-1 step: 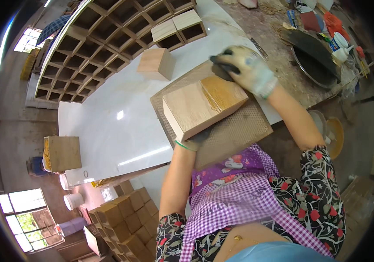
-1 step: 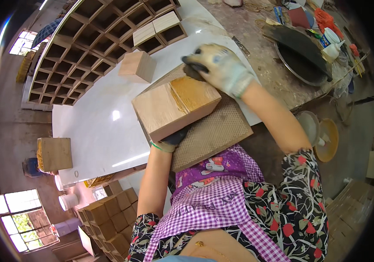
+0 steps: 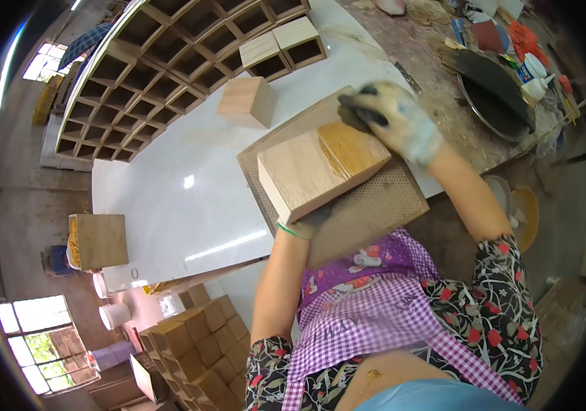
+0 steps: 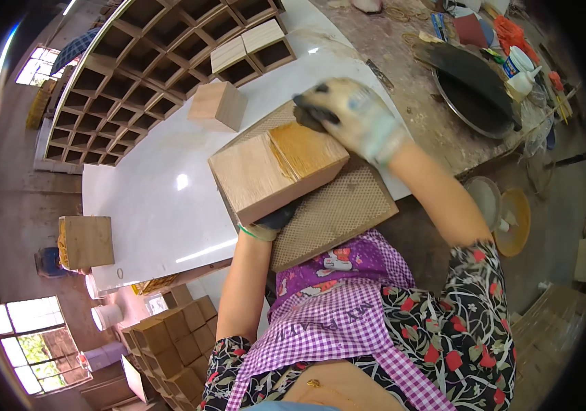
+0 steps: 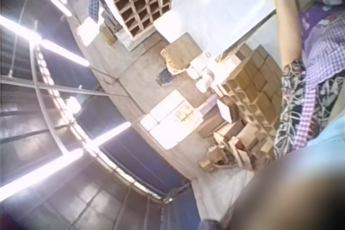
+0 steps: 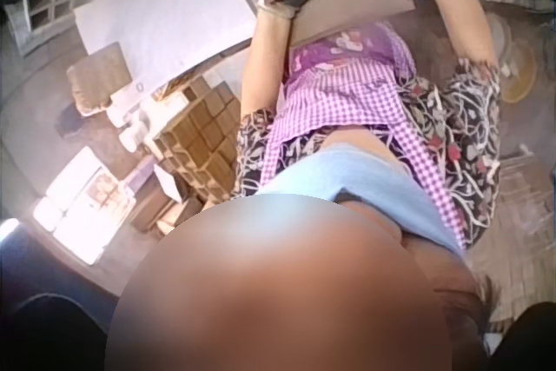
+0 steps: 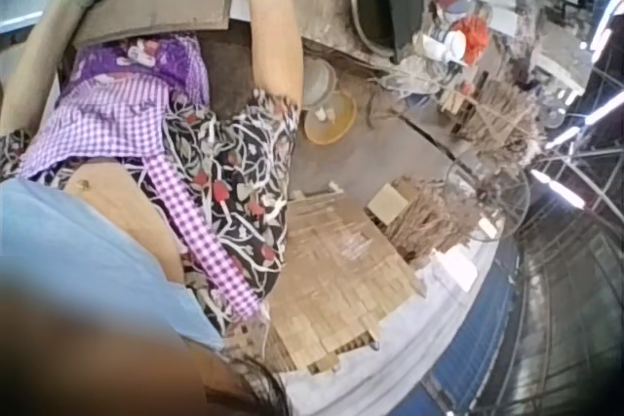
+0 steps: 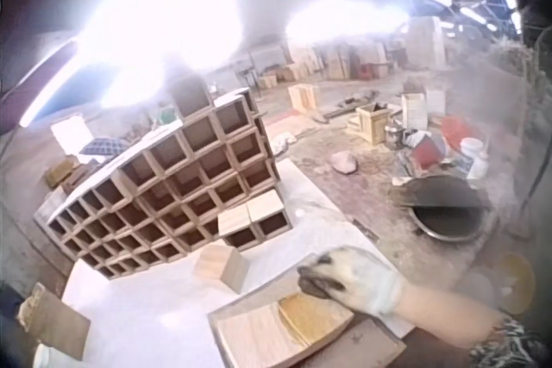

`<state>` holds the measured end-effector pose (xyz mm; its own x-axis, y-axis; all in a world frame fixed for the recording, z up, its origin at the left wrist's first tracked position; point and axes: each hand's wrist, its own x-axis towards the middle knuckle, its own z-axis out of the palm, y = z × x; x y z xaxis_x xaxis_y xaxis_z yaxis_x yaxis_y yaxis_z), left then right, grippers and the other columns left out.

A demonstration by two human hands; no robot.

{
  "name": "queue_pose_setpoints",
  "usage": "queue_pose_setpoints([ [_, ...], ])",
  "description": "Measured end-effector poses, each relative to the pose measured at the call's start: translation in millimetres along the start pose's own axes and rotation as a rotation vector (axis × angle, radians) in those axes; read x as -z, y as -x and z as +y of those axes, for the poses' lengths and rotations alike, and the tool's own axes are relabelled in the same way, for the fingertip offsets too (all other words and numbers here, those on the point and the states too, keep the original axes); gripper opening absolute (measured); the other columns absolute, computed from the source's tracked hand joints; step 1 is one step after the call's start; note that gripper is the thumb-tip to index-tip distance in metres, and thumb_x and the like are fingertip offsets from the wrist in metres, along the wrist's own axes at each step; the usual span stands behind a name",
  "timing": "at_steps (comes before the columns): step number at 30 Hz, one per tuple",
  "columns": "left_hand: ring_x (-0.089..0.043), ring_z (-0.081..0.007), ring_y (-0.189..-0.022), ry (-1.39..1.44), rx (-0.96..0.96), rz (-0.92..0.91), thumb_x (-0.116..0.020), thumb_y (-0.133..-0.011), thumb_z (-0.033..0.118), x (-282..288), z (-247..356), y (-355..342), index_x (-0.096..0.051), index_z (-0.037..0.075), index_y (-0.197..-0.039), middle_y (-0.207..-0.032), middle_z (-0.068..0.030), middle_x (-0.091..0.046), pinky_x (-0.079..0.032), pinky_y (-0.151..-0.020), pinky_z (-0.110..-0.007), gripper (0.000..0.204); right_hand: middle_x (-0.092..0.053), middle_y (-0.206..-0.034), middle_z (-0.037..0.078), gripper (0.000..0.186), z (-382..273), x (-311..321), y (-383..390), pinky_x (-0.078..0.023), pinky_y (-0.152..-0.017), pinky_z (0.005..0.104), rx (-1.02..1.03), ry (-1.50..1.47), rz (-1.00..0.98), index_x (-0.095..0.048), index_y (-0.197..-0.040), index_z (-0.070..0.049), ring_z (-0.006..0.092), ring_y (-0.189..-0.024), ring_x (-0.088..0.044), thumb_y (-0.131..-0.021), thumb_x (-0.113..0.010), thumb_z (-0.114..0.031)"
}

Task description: Wiping and inspecting small wooden boxes with a finishing pad at a workbench.

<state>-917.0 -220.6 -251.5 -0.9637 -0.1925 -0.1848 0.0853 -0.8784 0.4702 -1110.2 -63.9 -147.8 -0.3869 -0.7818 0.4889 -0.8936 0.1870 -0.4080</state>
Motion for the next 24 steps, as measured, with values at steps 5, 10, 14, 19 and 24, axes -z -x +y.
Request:
queue_pose_setpoints([
  [5, -0.054, -0.0275, -0.124, 0.170, 0.040, 0.046, -0.035, -0.105, 0.036, -42.8, 10.6, 6.9, -0.034, 0.010, -0.145, -0.142, -0.0130, -0.047, -0.050, -0.103, -0.045, 0.048, -0.063, -0.107, 0.012, 0.041, -49.4, 25.4, 37.3, -0.050, -0.087, 0.0437, 0.157, 0.089, -0.102, -0.067, -0.114, -0.017, 0.0314, -0.097, -0.061, -0.073, -0.071, -0.012],
  [10, -0.053, -0.0227, -0.125, -0.178, -0.018, -0.001, -0.039, -0.104, 0.032, -57.8, 13.0, 11.3, -0.034, 0.010, -0.145, -0.141, -0.0116, -0.047, -0.050, -0.104, -0.038, 0.047, -0.064, -0.108, 0.011, 0.038, -66.6, 10.9, -2.6, -0.051, -0.087, 0.0422, 0.263, 0.058, -0.085, -0.066, -0.116, -0.019, 0.0303, -0.098, -0.062, -0.078, -0.068, -0.013],
  [14, -0.054, -0.0235, -0.123, 0.098, 0.044, 0.164, -0.036, -0.105, 0.033, -46.1, 7.8, 13.4, -0.036, 0.010, -0.144, -0.140, -0.0114, -0.049, -0.050, -0.103, -0.039, 0.045, -0.062, -0.103, 0.014, 0.039, -33.7, 1.8, -6.5, -0.050, -0.086, 0.0416, 0.002, 0.111, 0.026, -0.064, -0.117, -0.013, 0.0326, -0.095, -0.060, -0.079, -0.068, -0.012],
  [19, -0.055, -0.0246, -0.122, -0.073, 0.021, 0.031, -0.038, -0.104, 0.038, -42.7, 8.2, 9.2, -0.043, 0.008, -0.140, -0.138, -0.0117, -0.051, -0.050, -0.102, -0.041, 0.047, -0.065, -0.108, 0.012, 0.040, -63.9, 20.4, 39.0, -0.050, -0.089, 0.0429, 0.053, -0.003, -0.074, -0.068, -0.113, -0.015, 0.0338, -0.097, -0.062, -0.073, -0.071, -0.011],
  [24, -0.056, -0.0240, -0.118, -0.168, -0.038, -0.031, -0.043, -0.103, 0.032, -37.1, 6.3, 11.0, -0.043, 0.012, -0.140, -0.134, -0.0102, -0.052, -0.052, -0.099, -0.041, 0.042, -0.064, -0.104, 0.011, 0.032, -107.8, 11.1, -9.8, -0.053, -0.084, 0.0443, 0.244, 0.094, -0.145, -0.067, -0.113, -0.019, 0.0310, -0.097, -0.063, -0.081, -0.066, -0.017],
])
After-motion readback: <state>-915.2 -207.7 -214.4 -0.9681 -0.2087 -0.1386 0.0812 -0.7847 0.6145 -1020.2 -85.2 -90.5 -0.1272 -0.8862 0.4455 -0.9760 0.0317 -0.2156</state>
